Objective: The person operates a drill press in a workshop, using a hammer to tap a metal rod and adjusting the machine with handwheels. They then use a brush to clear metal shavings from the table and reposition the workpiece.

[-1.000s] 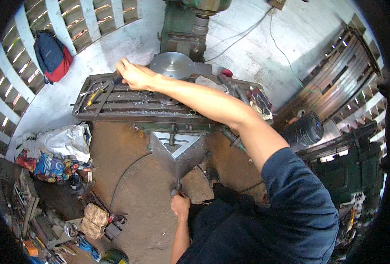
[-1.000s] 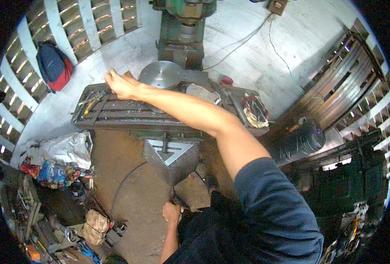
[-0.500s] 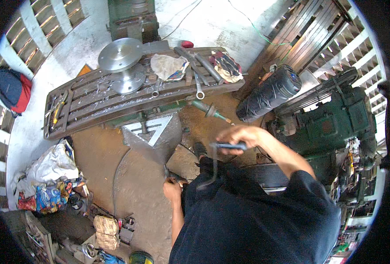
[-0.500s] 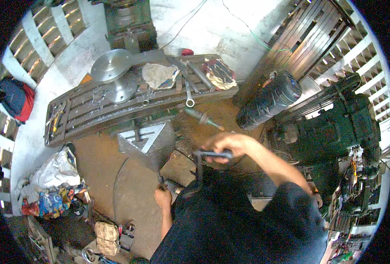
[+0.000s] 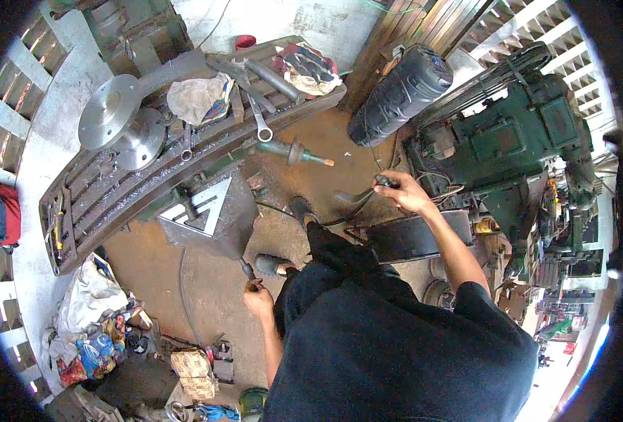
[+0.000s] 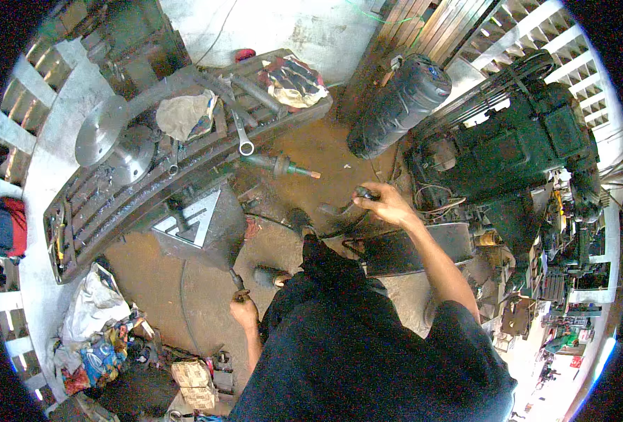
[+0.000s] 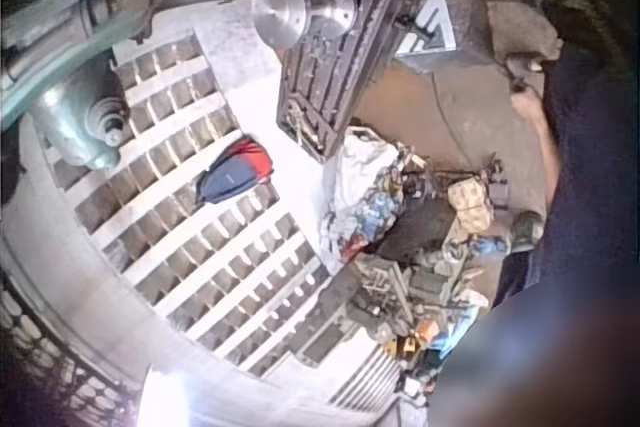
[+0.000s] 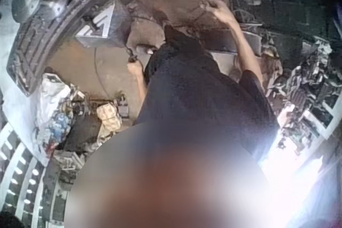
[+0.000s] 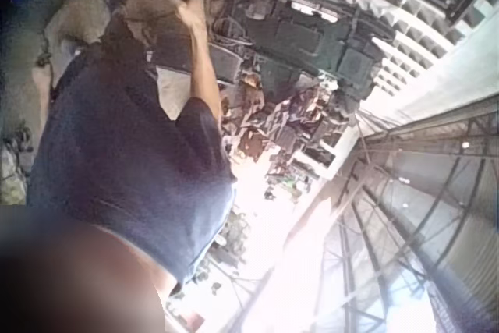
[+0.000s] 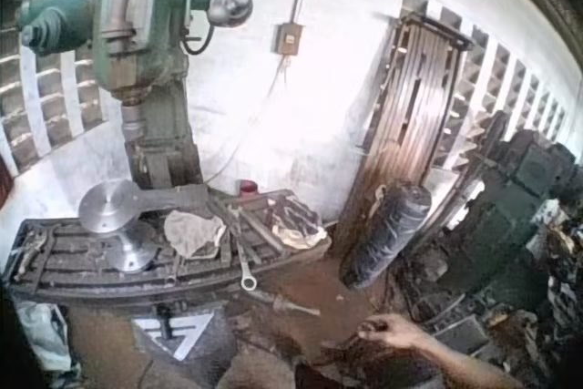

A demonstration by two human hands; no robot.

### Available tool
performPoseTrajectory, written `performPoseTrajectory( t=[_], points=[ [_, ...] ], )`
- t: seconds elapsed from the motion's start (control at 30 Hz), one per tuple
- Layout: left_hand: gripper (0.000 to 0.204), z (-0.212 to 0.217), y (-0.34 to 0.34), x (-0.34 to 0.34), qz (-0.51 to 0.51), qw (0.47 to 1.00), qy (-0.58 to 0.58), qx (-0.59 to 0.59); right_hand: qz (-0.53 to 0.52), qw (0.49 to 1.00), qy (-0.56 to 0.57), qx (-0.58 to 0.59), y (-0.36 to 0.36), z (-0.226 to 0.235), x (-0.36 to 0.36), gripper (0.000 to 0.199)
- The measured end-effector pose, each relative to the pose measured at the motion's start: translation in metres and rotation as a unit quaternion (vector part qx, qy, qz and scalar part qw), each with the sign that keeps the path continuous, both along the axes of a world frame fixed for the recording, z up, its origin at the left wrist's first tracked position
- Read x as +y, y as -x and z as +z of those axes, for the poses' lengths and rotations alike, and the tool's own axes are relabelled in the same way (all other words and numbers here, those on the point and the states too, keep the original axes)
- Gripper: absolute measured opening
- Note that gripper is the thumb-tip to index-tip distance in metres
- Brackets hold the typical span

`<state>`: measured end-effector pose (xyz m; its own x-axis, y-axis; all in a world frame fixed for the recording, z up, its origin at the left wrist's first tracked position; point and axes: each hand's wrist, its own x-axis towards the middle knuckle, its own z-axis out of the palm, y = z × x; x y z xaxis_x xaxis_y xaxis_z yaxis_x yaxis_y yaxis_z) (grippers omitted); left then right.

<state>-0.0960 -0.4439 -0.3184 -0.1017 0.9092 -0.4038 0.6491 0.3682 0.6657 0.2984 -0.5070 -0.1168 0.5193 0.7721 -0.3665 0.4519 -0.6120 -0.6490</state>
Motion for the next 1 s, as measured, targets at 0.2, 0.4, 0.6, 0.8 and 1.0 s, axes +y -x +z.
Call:
performPoseTrajectory(
  t=[0.2, 0.4, 0.6, 0.8, 1.0],
  points=[
    [0.013, -0.002, 0.0, 0.0, 0.014, 1.0, 0.005, -0.008, 0.05, 0.993, -0.011, -0.103, -0.006, -0.011, 0.031, 0.04],
    [0.014, -0.015, 0.002, 0.0, 0.028, 0.998, 0.046, 0.01, 0.079, 0.99, -0.024, -0.112, -0.028, -0.02, 0.048, 0.035],
    [0.014, -0.015, 0.002, -0.002, 0.026, 0.999, 0.026, 0.0, 0.117, 0.99, -0.07, -0.038, -0.041, -0.025, 0.039, 0.031],
    [0.014, -0.007, -0.003, 0.001, 0.041, 0.997, 0.063, 0.024, 0.056, 0.994, -0.065, 0.062, -0.07, -0.033, 0.059, 0.027],
    [0.026, 0.003, 0.004, 0.002, 0.003, 0.993, 0.106, -0.048, -0.092, 0.98, -0.114, 0.134, -0.053, -0.033, 0.063, 0.075]
  ],
)
